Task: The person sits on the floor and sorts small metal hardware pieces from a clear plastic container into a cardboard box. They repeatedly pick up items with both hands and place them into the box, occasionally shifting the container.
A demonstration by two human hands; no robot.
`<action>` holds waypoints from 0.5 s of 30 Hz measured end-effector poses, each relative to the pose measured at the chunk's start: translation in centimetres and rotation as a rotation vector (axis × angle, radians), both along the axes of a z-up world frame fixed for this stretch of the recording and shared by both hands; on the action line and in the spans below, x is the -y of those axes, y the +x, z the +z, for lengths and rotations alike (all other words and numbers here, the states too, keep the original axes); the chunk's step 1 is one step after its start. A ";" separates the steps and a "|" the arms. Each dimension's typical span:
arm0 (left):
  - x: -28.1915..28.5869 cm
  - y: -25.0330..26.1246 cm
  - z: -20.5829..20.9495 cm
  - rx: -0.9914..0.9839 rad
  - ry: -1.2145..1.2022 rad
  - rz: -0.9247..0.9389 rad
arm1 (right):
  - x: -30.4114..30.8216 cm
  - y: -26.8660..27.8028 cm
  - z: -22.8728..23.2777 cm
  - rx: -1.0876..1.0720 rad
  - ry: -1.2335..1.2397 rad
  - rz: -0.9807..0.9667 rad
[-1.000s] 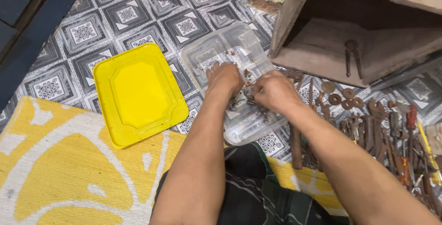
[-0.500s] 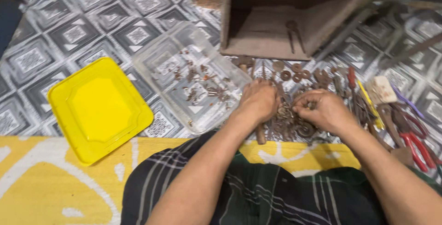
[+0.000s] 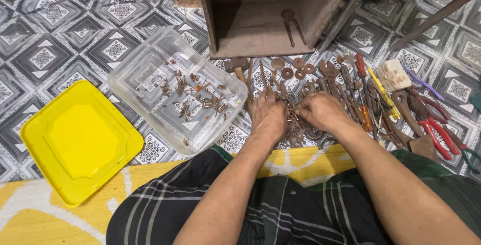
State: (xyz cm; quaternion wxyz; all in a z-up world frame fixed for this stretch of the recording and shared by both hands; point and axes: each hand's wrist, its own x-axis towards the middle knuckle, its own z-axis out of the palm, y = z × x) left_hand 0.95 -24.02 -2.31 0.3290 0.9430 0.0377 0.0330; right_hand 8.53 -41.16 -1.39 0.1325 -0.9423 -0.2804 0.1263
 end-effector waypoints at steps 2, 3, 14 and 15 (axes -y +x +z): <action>0.1 0.1 0.0 -0.034 0.075 -0.021 | 0.2 0.2 -0.1 0.021 0.028 0.022; 0.0 0.2 0.1 -0.051 0.115 -0.025 | 0.2 0.4 0.0 0.052 0.051 0.021; -3.2 0.1 5.5 0.127 0.088 0.035 | 0.4 -0.3 1.3 0.203 0.189 0.049; -4.6 0.3 6.0 0.133 0.132 0.022 | 0.5 -0.3 1.5 0.197 0.197 0.042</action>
